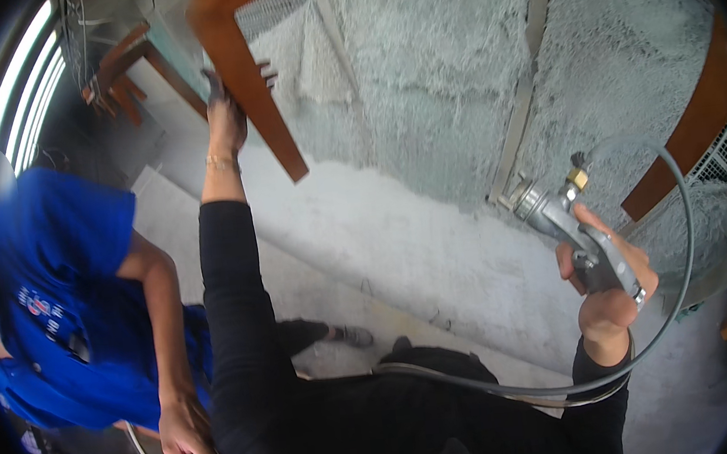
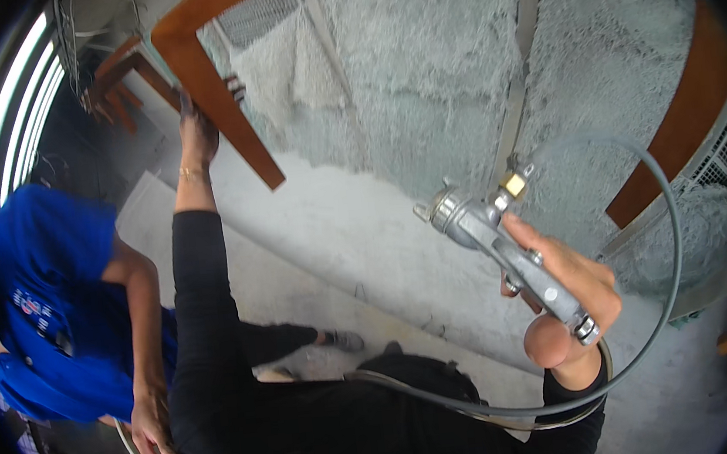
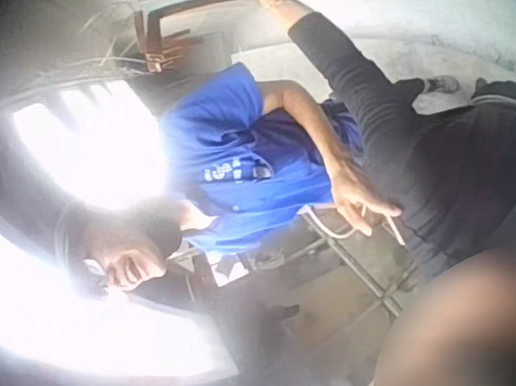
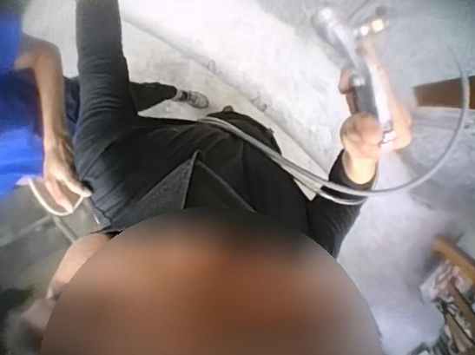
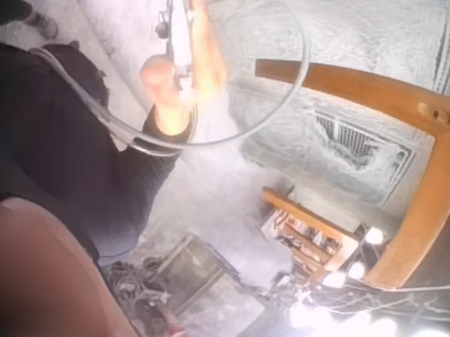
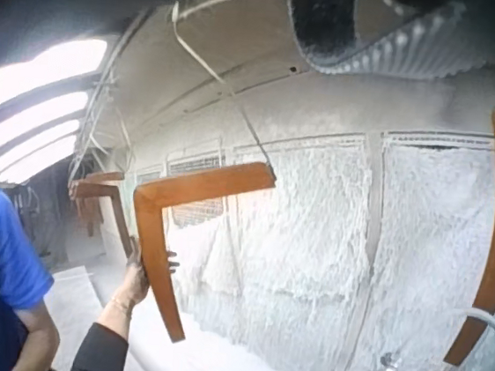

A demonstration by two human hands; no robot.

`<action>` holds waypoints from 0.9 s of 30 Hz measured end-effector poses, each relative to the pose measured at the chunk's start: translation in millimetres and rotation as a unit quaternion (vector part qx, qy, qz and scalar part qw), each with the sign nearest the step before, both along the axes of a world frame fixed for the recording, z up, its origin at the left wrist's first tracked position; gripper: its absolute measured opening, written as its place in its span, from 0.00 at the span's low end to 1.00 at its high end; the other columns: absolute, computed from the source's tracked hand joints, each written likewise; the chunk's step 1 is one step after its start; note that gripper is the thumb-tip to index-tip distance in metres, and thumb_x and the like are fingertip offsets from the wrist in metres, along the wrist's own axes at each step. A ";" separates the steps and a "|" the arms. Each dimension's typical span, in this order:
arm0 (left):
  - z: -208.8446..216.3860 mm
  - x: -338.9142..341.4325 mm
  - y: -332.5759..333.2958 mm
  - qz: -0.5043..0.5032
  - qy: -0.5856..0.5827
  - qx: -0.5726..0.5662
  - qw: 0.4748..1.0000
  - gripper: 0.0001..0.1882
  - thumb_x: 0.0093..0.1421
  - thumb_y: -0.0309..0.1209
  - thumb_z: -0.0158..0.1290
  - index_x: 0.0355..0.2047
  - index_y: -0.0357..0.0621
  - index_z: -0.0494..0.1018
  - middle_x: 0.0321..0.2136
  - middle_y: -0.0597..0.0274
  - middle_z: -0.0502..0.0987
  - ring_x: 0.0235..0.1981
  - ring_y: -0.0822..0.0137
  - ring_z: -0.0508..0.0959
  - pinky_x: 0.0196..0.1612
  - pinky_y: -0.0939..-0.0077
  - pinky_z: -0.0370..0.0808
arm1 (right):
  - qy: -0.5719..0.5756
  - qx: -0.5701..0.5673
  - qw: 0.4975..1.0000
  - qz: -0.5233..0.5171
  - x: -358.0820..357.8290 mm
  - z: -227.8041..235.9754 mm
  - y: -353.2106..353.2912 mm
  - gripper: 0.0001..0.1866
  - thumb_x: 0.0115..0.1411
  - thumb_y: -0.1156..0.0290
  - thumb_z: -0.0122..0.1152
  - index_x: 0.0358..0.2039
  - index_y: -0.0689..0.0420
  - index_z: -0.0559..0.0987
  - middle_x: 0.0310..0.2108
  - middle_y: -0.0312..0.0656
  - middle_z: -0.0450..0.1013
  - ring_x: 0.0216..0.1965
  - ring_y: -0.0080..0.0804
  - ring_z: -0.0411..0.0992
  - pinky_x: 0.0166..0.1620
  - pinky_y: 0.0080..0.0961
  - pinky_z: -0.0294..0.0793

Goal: The person uses a spray gun to apply finish to hanging wooden chair frames in a spray booth. They hold each frame with one hand while spraying with the other, rotating the frames to coat all sides. A coworker in the background also sprays other frames.

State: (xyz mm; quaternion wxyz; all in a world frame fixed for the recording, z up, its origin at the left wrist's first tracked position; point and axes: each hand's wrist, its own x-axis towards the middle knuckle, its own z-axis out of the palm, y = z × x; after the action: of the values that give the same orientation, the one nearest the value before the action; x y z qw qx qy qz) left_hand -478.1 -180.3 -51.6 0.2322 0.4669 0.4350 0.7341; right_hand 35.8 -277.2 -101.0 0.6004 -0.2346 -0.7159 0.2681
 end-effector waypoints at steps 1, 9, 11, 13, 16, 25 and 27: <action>-1.1 -0.5 1.5 -0.007 0.008 -0.004 1.000 0.44 0.68 0.67 0.29 0.65 0.40 0.59 0.55 0.46 0.75 0.54 0.51 0.76 0.60 0.57 0.70 | -0.007 0.014 0.999 0.048 0.3 -1.0 2.4 0.59 0.53 0.23 0.47 0.54 0.77 0.73 0.32 0.55 0.78 0.20 0.30 0.73 0.21 0.24 0.71; 15.9 3.3 5.8 -0.078 0.039 -0.018 0.996 0.44 0.67 0.66 0.32 0.63 0.35 0.60 0.56 0.44 0.71 0.55 0.50 0.75 0.59 0.55 0.71 | 0.002 -0.067 0.992 0.106 -21.4 -16.6 6.4 0.47 0.58 0.31 0.51 0.55 0.68 0.76 0.34 0.49 0.79 0.22 0.22 0.71 0.22 0.18 0.67; 17.8 8.0 3.5 -0.077 0.041 -0.016 0.996 0.44 0.66 0.66 0.35 0.60 0.34 0.64 0.53 0.46 0.74 0.52 0.54 0.77 0.56 0.57 0.74 | -0.075 -0.100 0.987 0.099 -29.0 -36.7 4.6 0.32 0.65 0.47 0.60 0.51 0.68 0.79 0.39 0.50 0.81 0.24 0.23 0.74 0.25 0.20 0.72; 17.1 14.3 -0.3 -0.100 0.065 -0.027 0.993 0.48 0.65 0.69 0.31 0.63 0.35 0.63 0.55 0.46 0.73 0.54 0.54 0.76 0.58 0.56 0.74 | -0.171 -0.128 0.969 0.125 -19.9 -51.2 -1.5 0.29 0.65 0.51 0.62 0.51 0.68 0.79 0.43 0.51 0.81 0.25 0.25 0.75 0.28 0.22 0.75; 11.8 36.2 0.4 -0.063 0.050 -0.043 0.996 0.43 0.68 0.65 0.33 0.68 0.39 0.54 0.61 0.45 0.68 0.59 0.50 0.72 0.63 0.56 0.69 | -0.215 -0.130 0.964 0.092 17.2 -51.8 -14.6 0.34 0.63 0.46 0.62 0.51 0.68 0.79 0.43 0.53 0.81 0.26 0.27 0.77 0.29 0.21 0.76; 32.1 120.4 5.0 -0.122 0.071 -0.040 0.989 0.33 0.73 0.57 0.35 0.62 0.43 0.65 0.53 0.57 0.75 0.54 0.62 0.76 0.55 0.63 0.75 | -0.086 0.083 0.992 -0.038 73.9 -11.2 -62.2 0.51 0.59 0.26 0.45 0.53 0.70 0.77 0.19 0.41 0.72 0.18 0.22 0.67 0.19 0.17 0.59; 31.2 120.1 4.6 -0.116 0.066 -0.061 0.989 0.32 0.73 0.55 0.35 0.63 0.43 0.65 0.52 0.58 0.76 0.53 0.63 0.77 0.54 0.64 0.75 | -0.103 0.106 0.989 -0.011 70.2 -16.9 -65.1 0.45 0.57 0.32 0.54 0.53 0.66 0.78 0.22 0.43 0.75 0.20 0.24 0.70 0.21 0.18 0.62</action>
State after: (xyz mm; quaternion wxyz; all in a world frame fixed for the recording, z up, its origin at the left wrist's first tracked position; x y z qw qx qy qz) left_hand -357.9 -175.7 -20.4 0.3144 0.5467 0.4359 0.6421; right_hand 106.1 -342.4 -117.9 0.5482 -0.2040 -0.7955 0.1583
